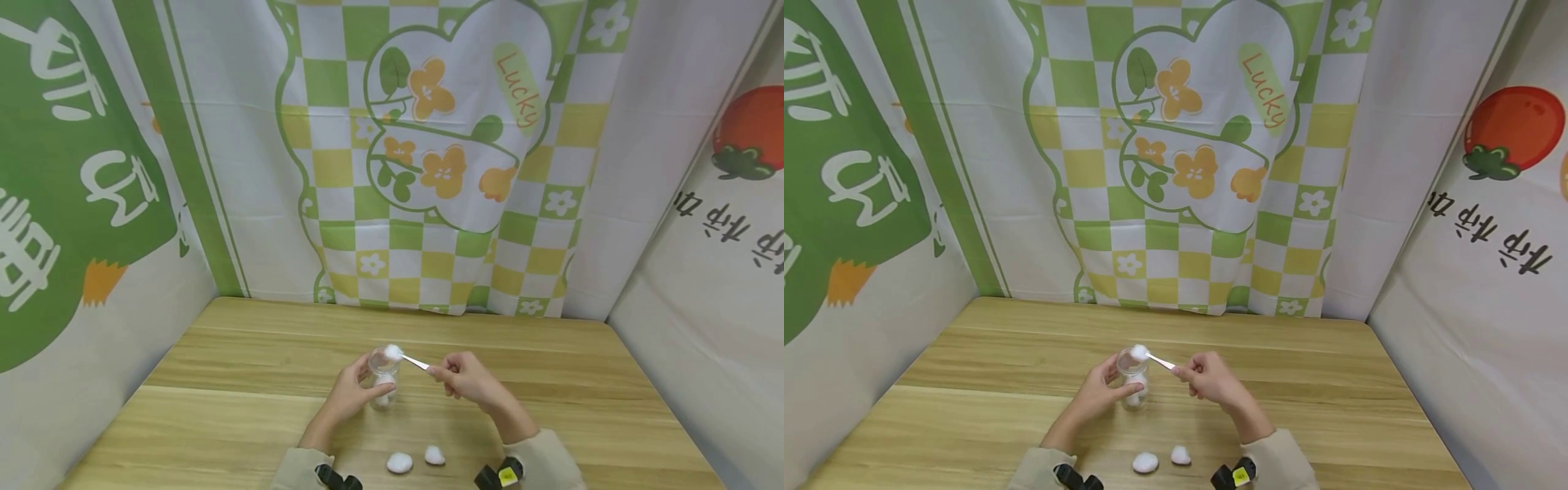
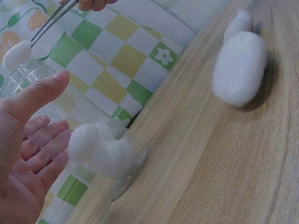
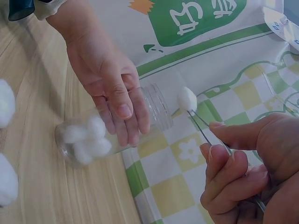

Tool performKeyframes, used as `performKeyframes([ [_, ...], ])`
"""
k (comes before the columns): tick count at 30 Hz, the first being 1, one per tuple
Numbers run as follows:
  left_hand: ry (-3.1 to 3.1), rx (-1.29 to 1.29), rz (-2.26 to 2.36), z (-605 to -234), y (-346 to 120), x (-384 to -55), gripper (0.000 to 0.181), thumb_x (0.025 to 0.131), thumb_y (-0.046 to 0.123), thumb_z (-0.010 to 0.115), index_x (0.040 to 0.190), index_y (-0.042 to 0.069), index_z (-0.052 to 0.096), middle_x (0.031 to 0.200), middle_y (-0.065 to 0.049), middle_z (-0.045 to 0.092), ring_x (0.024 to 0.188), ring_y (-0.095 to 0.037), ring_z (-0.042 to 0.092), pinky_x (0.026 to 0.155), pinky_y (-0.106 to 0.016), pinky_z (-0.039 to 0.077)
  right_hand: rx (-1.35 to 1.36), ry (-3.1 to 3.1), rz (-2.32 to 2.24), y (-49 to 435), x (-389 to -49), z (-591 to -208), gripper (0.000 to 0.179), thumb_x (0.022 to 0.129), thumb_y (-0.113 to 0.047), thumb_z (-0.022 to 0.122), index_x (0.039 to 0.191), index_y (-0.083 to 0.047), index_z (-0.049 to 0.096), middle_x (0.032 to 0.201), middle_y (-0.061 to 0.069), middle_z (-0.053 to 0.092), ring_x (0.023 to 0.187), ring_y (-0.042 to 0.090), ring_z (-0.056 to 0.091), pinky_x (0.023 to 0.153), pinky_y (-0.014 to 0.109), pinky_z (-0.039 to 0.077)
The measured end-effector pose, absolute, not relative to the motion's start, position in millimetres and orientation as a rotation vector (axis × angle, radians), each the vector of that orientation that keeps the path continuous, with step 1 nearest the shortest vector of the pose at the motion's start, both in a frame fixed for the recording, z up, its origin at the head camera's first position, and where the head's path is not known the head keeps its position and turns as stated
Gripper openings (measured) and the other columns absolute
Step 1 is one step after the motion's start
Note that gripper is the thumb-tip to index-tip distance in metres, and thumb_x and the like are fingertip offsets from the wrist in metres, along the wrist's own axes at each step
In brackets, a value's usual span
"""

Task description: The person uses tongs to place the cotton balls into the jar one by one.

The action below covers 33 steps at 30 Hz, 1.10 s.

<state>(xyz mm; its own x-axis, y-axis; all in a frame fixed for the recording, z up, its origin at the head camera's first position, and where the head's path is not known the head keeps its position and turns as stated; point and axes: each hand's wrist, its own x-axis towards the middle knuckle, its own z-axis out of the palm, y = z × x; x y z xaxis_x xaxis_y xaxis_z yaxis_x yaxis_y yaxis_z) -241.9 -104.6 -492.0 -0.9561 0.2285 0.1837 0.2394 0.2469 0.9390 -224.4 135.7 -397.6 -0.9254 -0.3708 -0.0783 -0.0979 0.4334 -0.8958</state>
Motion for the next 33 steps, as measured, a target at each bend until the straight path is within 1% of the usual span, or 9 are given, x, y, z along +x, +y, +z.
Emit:
performKeyframes([
  [3,-2.472,-0.466,-1.863,-492,-105,-242,0.073,0.08,0.023,0.078,0.141,0.003,0.044,0.141,-0.019,0.055,0.133,-0.039,0.049,0.114,-0.056,0.039,-0.423,2.41,-1.497,134,-225,-399,0.029,0.096,-0.018,0.059,0.078,0.004,0.055,0.054,-0.005,0.045,0.049,0.007,0.042,0.045,0.015,0.037],
  [8,-2.47,-0.474,-1.864,-492,-105,-242,0.072,0.08,0.022,0.078,0.141,0.003,0.044,0.14,-0.018,0.055,0.133,-0.039,0.05,0.114,-0.056,0.039,-0.429,2.391,-1.511,131,-225,-401,0.027,0.096,-0.018,0.058,0.076,0.0,0.054,0.054,-0.005,0.045,0.05,0.007,0.042,0.045,0.016,0.037],
  [16,-2.479,-0.481,-1.858,-492,-105,-243,0.073,0.081,0.023,0.078,0.142,0.003,0.043,0.141,-0.019,0.054,0.134,-0.039,0.049,0.115,-0.056,0.038,-0.411,2.391,-1.516,128,-227,-404,0.026,0.095,-0.017,0.059,0.074,-0.002,0.054,0.053,-0.005,0.045,0.05,0.007,0.042,0.045,0.015,0.036],
  [18,-2.481,-0.475,-1.859,-492,-105,-242,0.072,0.081,0.023,0.078,0.141,0.003,0.044,0.141,-0.019,0.054,0.134,-0.039,0.049,0.115,-0.056,0.039,-0.41,2.391,-1.517,127,-228,-405,0.026,0.095,-0.016,0.06,0.074,-0.001,0.054,0.053,-0.005,0.045,0.05,0.007,0.042,0.045,0.014,0.036],
  [21,-2.484,-0.467,-1.857,-491,-105,-243,0.07,0.081,0.022,0.077,0.14,0.003,0.045,0.14,-0.019,0.055,0.133,-0.039,0.05,0.114,-0.055,0.04,-0.412,2.392,-1.518,125,-229,-407,0.027,0.094,-0.015,0.06,0.075,0.003,0.055,0.053,-0.005,0.045,0.049,0.007,0.042,0.045,0.014,0.036],
  [25,-2.488,-0.454,-1.847,-491,-104,-243,0.068,0.081,0.022,0.078,0.139,0.004,0.047,0.138,-0.02,0.057,0.131,-0.039,0.051,0.113,-0.055,0.041,-0.401,2.389,-1.515,123,-228,-407,0.03,0.094,-0.017,0.06,0.079,0.008,0.056,0.053,-0.006,0.045,0.05,0.007,0.042,0.045,0.013,0.037],
  [29,-2.488,-0.431,-1.859,-491,-104,-242,0.071,0.08,0.025,0.079,0.14,0.006,0.047,0.14,-0.018,0.055,0.132,-0.039,0.05,0.114,-0.056,0.039,-0.378,2.39,-1.504,122,-227,-407,0.031,0.095,-0.021,0.06,0.081,0.007,0.058,0.054,-0.005,0.045,0.049,0.007,0.042,0.044,0.015,0.037],
  [33,-2.491,-0.437,-1.848,-491,-104,-243,0.072,0.08,0.025,0.078,0.141,0.005,0.046,0.141,-0.018,0.055,0.132,-0.039,0.05,0.114,-0.055,0.039,-0.371,2.393,-1.499,122,-227,-407,0.031,0.096,-0.022,0.058,0.082,0.006,0.058,0.054,-0.005,0.045,0.049,0.007,0.041,0.044,0.015,0.036],
])
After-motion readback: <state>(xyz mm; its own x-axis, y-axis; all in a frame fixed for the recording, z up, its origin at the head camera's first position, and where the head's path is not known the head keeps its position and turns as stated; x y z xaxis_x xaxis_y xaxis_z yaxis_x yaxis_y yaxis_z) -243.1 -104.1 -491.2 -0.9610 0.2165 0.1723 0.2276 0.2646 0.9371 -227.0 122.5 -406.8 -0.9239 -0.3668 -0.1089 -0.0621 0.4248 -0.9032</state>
